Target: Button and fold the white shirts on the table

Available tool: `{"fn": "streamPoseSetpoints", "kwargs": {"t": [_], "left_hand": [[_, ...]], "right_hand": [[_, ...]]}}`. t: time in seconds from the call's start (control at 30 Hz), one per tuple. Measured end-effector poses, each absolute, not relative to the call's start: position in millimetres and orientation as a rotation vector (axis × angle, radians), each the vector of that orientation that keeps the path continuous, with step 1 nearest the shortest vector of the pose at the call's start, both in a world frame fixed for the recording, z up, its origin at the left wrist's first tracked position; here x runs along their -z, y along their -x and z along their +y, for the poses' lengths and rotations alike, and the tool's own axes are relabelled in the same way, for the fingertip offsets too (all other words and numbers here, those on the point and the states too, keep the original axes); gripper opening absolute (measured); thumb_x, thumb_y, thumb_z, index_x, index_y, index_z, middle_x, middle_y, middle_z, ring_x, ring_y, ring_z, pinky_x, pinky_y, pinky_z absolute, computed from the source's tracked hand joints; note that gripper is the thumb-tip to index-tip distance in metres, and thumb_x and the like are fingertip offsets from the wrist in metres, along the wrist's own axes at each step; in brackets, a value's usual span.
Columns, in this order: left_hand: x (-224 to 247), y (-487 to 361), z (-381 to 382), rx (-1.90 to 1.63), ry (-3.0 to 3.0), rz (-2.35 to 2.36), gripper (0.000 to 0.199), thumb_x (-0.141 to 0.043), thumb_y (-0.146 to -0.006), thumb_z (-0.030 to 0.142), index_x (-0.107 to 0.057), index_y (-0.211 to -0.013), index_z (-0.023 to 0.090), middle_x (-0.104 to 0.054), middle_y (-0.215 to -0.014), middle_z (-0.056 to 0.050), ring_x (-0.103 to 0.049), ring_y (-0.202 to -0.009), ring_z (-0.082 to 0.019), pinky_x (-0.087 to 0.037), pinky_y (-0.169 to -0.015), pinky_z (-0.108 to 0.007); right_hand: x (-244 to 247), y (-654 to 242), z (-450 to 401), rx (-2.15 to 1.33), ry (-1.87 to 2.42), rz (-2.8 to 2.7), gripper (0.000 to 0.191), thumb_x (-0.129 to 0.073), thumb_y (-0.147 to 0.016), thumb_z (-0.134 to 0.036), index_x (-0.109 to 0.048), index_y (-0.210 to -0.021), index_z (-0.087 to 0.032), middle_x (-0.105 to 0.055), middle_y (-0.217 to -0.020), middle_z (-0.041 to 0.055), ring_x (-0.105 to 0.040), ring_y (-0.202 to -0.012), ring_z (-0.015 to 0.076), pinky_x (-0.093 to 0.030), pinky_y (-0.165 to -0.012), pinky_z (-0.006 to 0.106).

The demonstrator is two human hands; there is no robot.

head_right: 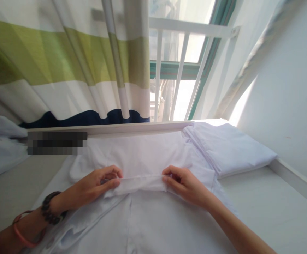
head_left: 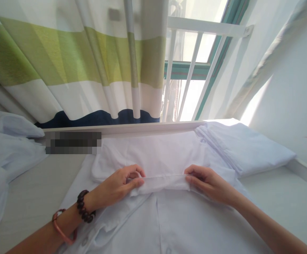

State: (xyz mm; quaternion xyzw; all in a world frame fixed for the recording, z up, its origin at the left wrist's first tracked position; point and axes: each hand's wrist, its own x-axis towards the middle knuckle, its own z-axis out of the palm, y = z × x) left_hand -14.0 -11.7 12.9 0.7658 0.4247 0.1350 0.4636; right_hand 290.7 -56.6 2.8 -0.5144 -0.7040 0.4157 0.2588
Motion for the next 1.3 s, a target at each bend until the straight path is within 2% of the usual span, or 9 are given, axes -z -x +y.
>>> {"fn": "streamPoseSetpoints", "kwargs": {"t": [0.2,0.37,0.53,0.67,0.83,1.03,1.3], "left_hand": [[-12.9,14.2,-12.6,-0.347,-1.904,1.066,0.029,-0.048,-0.091,0.045,-0.059,-0.100,0.020,-0.064,-0.082,-0.001,-0.056,-0.072,-0.016,-0.040,-0.061,-0.024],[-17.1,12.2,-14.2,-0.348,-1.984,1.105,0.028,-0.047,-0.090,0.043,-0.060,-0.098,0.019,-0.060,-0.074,0.002,-0.051,-0.062,-0.014,-0.038,-0.056,-0.024],[-17.7,10.7,-16.0,-0.377,-2.089,1.158,0.027,-0.045,-0.092,0.040,-0.061,-0.093,0.019,-0.060,-0.076,0.002,-0.052,-0.066,-0.013,-0.039,-0.062,-0.024],[-11.5,12.0,-14.6,-0.419,-2.142,1.188,0.027,-0.048,-0.091,0.042,-0.062,-0.089,0.019,-0.060,-0.075,0.002,-0.053,-0.068,-0.014,-0.039,-0.063,-0.024],[-7.5,13.9,-12.1,-0.426,-2.203,1.220,0.032,-0.050,-0.090,0.047,-0.063,-0.086,0.019,-0.055,-0.067,0.003,-0.049,-0.062,-0.013,-0.037,-0.060,-0.024],[-11.5,11.2,-14.1,-0.400,-2.247,1.217,0.031,-0.046,-0.092,0.043,-0.063,-0.086,0.018,-0.056,-0.070,0.002,-0.049,-0.063,-0.013,-0.036,-0.060,-0.025],[-10.7,7.6,-18.3,-0.366,-2.356,1.249,0.028,-0.040,-0.095,0.038,-0.059,-0.088,0.017,-0.059,-0.077,-0.001,-0.053,-0.069,-0.016,-0.038,-0.065,-0.027]], "right_hand": [[-6.0,-289.6,-55.8,-1.098,1.372,-1.981,0.027,-0.042,-0.094,-0.040,-0.055,-0.088,-0.018,-0.044,-0.070,-0.0030,-0.038,-0.063,0.0116,-0.032,-0.058,0.024],[-8.3,-288.7,-57.3,-1.094,1.454,-2.057,0.025,-0.056,-0.087,-0.040,-0.061,-0.101,-0.019,-0.037,-0.063,-0.0060,-0.035,-0.058,0.0110,-0.029,-0.053,0.023],[-9.4,-283.9,-56.7,-1.041,1.449,-2.049,0.030,-0.046,-0.092,-0.041,-0.065,-0.093,-0.018,-0.052,-0.070,-0.0017,-0.043,-0.062,0.0121,-0.033,-0.057,0.023],[-9.9,-281.9,-55.5,-1.023,1.444,-2.038,0.036,-0.041,-0.094,-0.043,-0.066,-0.089,-0.017,-0.057,-0.072,0.0002,-0.046,-0.064,0.0131,-0.035,-0.058,0.024],[-8.1,-280.5,-54.8,-0.990,1.474,-2.003,0.033,-0.045,-0.092,-0.042,-0.064,-0.084,-0.017,-0.055,-0.068,-0.0007,-0.044,-0.061,0.0124,-0.033,-0.056,0.024],[-1.1,-278.6,-54.0,-0.911,1.527,-1.910,0.028,-0.046,-0.090,-0.043,-0.058,-0.087,-0.019,-0.042,-0.053,-0.0064,-0.037,-0.051,0.0108,-0.027,-0.049,0.023],[-1.0,-273.9,-54.1,-0.736,1.569,-2.030,0.028,-0.040,-0.094,-0.042,-0.056,-0.085,-0.021,-0.050,-0.057,-0.0045,-0.044,-0.054,0.0124,-0.030,-0.053,0.025]]}}
